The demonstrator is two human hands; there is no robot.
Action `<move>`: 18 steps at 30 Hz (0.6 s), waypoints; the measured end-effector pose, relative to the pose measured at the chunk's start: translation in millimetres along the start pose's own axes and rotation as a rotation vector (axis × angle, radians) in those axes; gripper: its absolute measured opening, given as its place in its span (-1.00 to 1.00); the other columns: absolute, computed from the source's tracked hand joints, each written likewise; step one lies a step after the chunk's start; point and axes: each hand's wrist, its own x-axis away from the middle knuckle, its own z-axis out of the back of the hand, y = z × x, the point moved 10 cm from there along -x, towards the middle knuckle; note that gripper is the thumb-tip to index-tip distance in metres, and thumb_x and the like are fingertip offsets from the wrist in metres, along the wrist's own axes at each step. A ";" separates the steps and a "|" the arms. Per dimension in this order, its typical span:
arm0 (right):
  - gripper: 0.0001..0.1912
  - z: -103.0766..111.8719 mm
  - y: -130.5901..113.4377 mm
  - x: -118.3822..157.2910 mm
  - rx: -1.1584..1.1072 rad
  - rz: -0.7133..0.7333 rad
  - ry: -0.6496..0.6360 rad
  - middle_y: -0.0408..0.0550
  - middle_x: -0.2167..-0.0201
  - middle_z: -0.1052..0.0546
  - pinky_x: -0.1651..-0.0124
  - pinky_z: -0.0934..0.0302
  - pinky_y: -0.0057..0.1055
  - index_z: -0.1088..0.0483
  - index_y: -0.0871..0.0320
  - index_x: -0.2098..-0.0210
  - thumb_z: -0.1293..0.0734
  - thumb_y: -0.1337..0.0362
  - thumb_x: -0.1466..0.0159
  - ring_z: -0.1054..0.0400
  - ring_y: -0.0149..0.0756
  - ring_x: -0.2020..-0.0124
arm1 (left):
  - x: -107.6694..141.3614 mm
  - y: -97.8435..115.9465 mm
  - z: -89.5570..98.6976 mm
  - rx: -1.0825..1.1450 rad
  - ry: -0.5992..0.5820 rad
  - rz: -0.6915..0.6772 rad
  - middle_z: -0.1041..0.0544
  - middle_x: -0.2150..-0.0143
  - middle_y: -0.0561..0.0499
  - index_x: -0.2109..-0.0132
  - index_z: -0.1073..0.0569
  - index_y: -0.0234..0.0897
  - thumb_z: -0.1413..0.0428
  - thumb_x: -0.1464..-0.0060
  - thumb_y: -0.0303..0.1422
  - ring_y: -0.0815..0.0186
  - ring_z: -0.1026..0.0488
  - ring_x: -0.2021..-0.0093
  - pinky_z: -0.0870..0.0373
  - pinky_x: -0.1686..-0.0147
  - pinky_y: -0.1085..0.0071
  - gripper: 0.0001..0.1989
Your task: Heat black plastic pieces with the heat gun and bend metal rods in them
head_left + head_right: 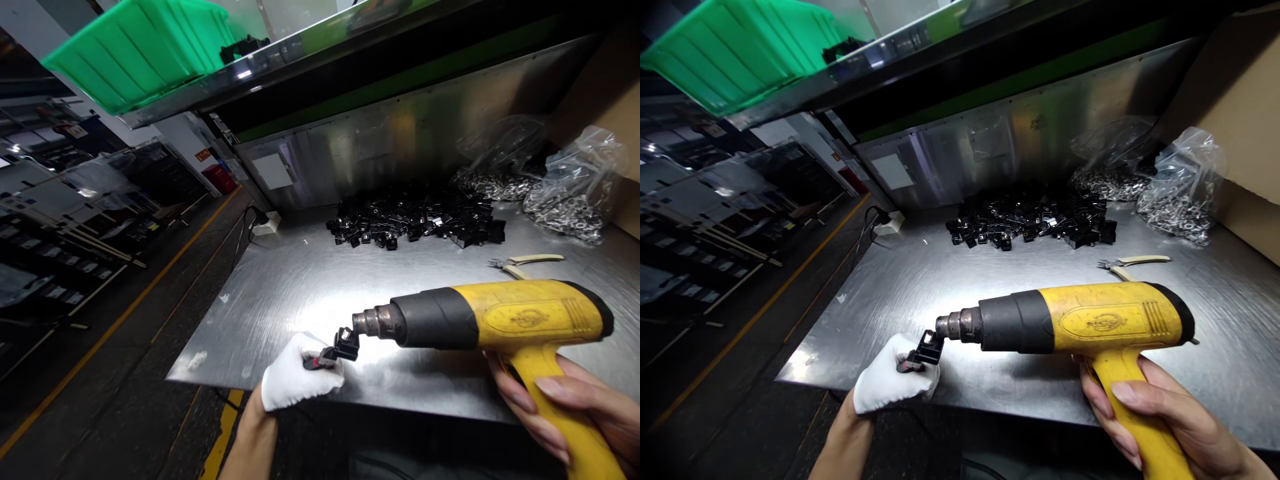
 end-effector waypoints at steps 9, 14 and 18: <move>-0.60 3.9 1.7 0.3 -0.005 0.000 0.014 0.06 0.38 -0.49 0.61 -0.25 -0.48 -0.46 0.23 0.24 -0.52 0.04 -0.13 -0.22 -0.44 0.65 | 4.9 12.1 15.7 -0.131 0.180 -0.007 -0.35 0.58 0.10 0.54 -0.43 -0.30 -0.20 0.00 -0.41 0.41 -0.25 0.56 -0.20 0.52 0.47 -0.81; -0.59 3.1 2.0 -0.1 -0.010 0.004 0.017 0.05 0.39 -0.48 0.62 -0.26 -0.47 -0.47 0.23 0.21 -0.52 0.05 -0.13 -0.24 -0.42 0.65 | 10.1 32.3 20.7 -0.254 0.356 -0.078 -0.43 0.59 0.09 0.49 -0.50 -0.31 -0.14 -0.10 -0.46 0.41 -0.32 0.59 -0.24 0.56 0.48 -0.80; -0.58 5.5 3.6 0.9 -0.020 0.010 0.018 0.03 0.38 -0.48 0.61 -0.25 -0.48 -0.45 0.20 0.09 -0.50 0.09 -0.17 -0.24 -0.43 0.65 | 16.9 46.3 22.3 -0.402 0.491 -0.208 -0.45 0.57 0.09 0.48 -0.49 -0.29 -0.18 -0.12 -0.46 0.41 -0.35 0.58 -0.26 0.54 0.47 -0.80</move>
